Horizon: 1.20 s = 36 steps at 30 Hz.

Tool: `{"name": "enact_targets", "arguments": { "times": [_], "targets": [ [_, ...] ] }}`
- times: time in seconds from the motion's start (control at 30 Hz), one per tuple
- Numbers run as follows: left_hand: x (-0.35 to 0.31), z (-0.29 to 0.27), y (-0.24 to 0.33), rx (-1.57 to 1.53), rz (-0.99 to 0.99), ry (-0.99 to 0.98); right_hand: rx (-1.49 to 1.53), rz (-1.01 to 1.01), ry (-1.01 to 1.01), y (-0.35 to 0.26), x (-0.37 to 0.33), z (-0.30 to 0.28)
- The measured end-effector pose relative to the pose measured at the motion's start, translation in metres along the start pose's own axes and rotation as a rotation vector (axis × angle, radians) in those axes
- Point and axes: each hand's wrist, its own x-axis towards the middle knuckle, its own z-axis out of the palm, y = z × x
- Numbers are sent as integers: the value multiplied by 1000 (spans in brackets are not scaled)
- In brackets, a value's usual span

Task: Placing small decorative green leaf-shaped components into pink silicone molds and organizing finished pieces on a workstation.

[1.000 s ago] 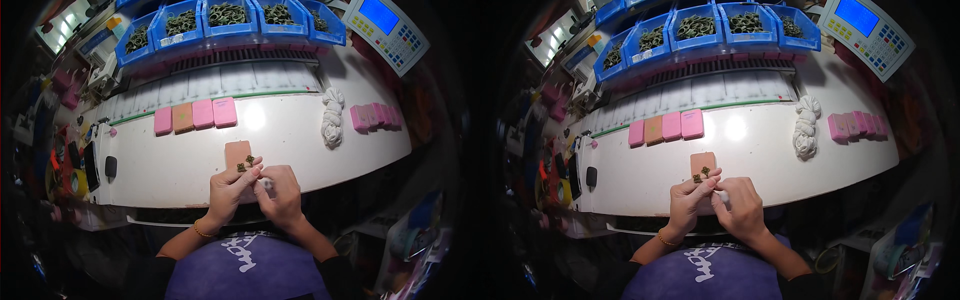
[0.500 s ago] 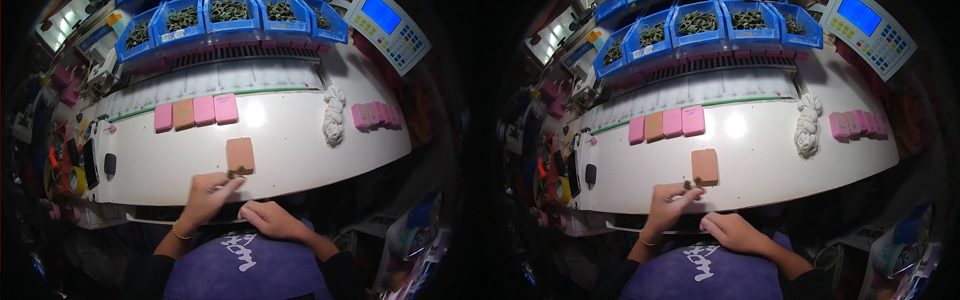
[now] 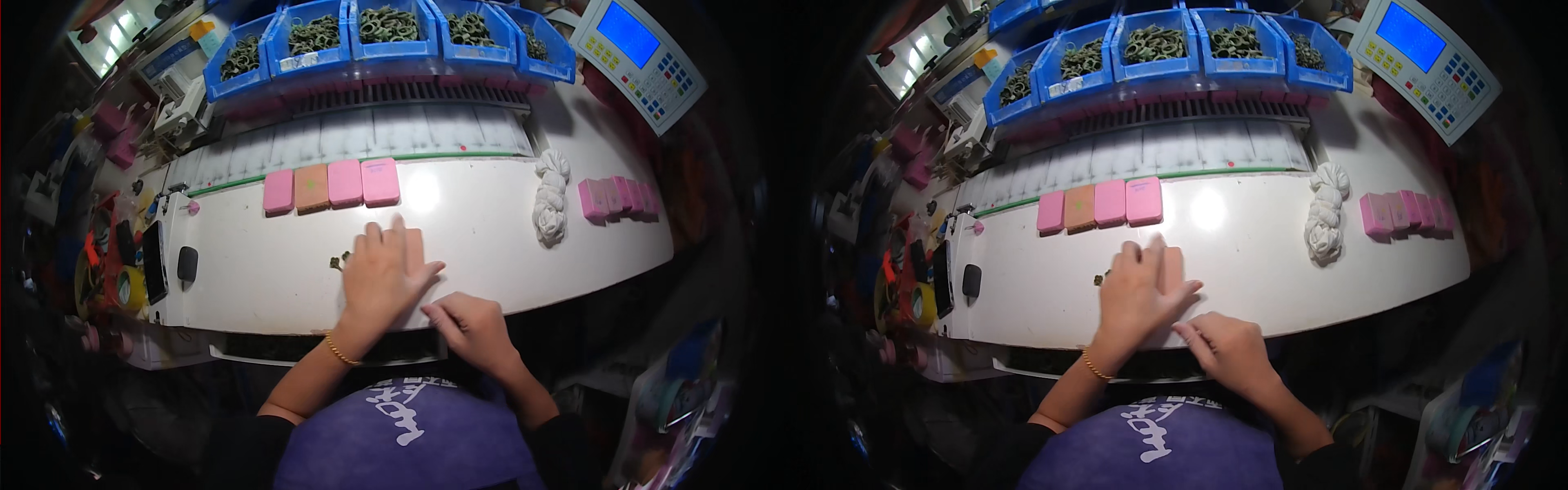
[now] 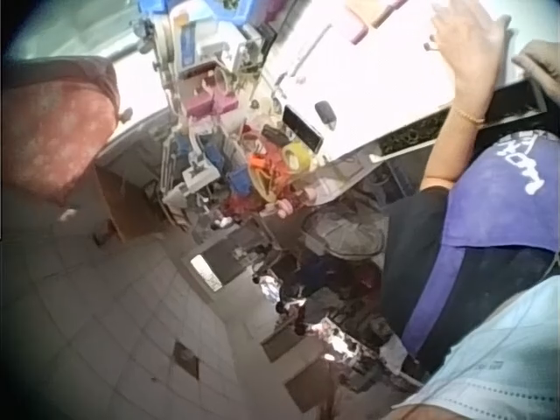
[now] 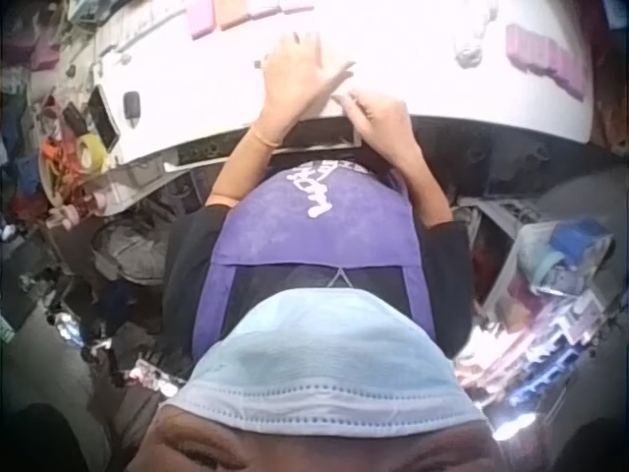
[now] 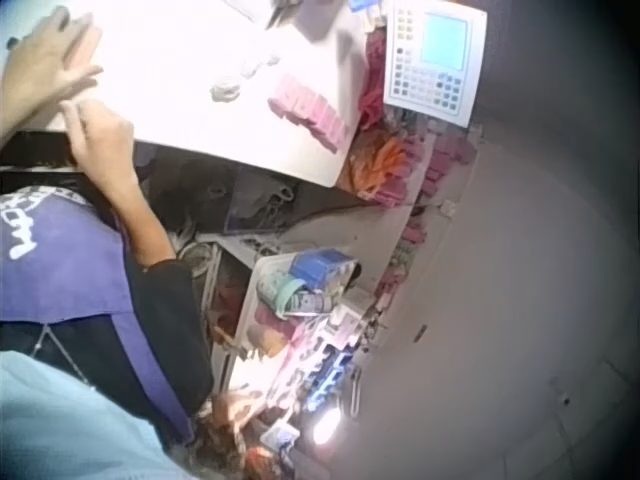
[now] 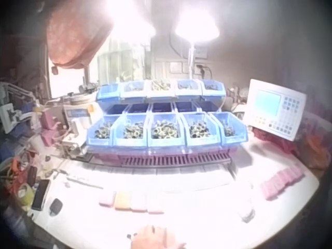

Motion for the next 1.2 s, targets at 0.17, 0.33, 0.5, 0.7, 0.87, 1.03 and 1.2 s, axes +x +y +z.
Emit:
{"name": "enact_targets", "arguments": {
  "times": [0.17, 0.33, 0.5, 0.7, 0.87, 1.03, 1.2],
  "targets": [
    [2, 14, -9, -184, 207, -108, 380, 431, 87, 17, 1, -5],
    [-17, 17, -20, -848, 274, -41, 388, 192, 114, 8, 6, 6],
    [-24, 18, -17, -954, 68, -131, 185, -65, 195, 20, 6, 18],
    [-15, -8, -35, -543, 110, -16, 275, 4, 15, 29, 11, 3],
    [-7, -52, -94, -29, -240, 150, -8, -19, 48, 43, 70, -5],
    [-9, -35, -129, 116, -409, 162, -209, -344, 41, 53, 154, 13],
    [-10, -30, -104, 163, -259, 298, -245, -319, -42, 59, 168, 19]
  ]
}}
